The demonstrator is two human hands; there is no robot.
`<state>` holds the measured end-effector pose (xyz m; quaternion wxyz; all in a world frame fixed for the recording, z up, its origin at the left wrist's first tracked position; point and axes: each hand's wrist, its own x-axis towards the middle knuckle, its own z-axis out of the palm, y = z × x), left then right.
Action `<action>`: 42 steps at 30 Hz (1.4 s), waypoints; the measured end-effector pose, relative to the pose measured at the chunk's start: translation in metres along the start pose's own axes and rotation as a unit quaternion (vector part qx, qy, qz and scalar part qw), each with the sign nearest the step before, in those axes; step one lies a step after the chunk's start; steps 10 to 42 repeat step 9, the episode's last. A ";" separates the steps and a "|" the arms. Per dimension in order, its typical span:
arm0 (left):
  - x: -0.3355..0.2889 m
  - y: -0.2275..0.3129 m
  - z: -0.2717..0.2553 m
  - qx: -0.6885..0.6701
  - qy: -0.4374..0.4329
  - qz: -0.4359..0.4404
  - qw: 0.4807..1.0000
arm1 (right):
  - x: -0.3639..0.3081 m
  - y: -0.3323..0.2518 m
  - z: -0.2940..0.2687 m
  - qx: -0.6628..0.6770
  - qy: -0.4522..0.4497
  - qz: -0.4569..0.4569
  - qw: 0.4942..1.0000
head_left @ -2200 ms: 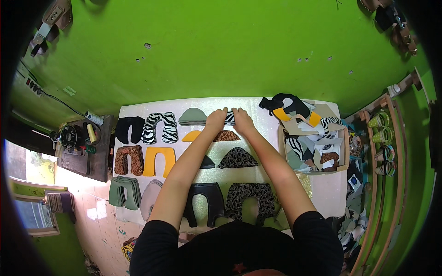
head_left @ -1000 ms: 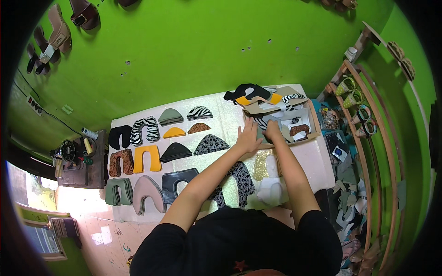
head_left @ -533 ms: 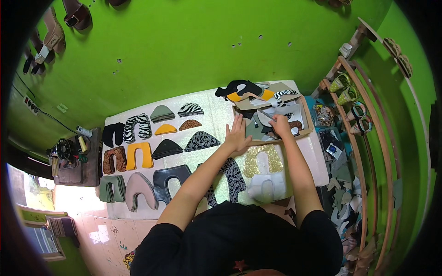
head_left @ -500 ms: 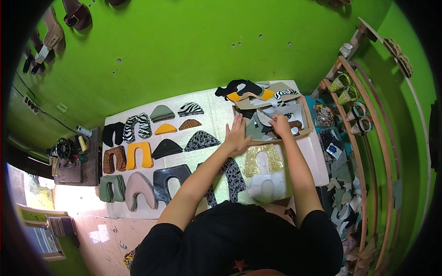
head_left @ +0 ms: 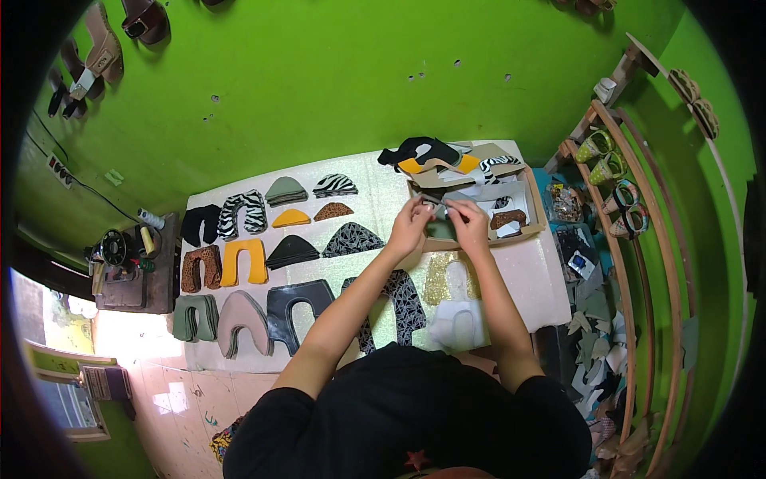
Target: Sorting and organizing various patterned and colored shoe upper components into a box.
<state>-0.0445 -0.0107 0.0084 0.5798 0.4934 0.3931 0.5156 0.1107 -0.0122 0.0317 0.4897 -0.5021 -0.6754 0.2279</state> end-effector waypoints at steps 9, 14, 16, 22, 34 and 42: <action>-0.039 0.039 -0.032 -0.108 0.012 0.011 0.994 | -0.027 -0.032 0.027 0.163 -0.032 0.030 0.986; -0.039 0.039 -0.032 -0.108 0.012 0.011 0.994 | -0.027 -0.032 0.027 0.163 -0.032 0.030 0.986; -0.039 0.039 -0.032 -0.108 0.012 0.011 0.994 | -0.027 -0.032 0.027 0.163 -0.032 0.030 0.986; -0.039 0.039 -0.032 -0.108 0.012 0.011 0.994 | -0.027 -0.032 0.027 0.163 -0.032 0.030 0.986; -0.039 0.039 -0.032 -0.108 0.012 0.011 0.994 | -0.027 -0.032 0.027 0.163 -0.032 0.030 0.986; -0.039 0.039 -0.032 -0.108 0.012 0.011 0.994 | -0.027 -0.032 0.027 0.163 -0.032 0.030 0.986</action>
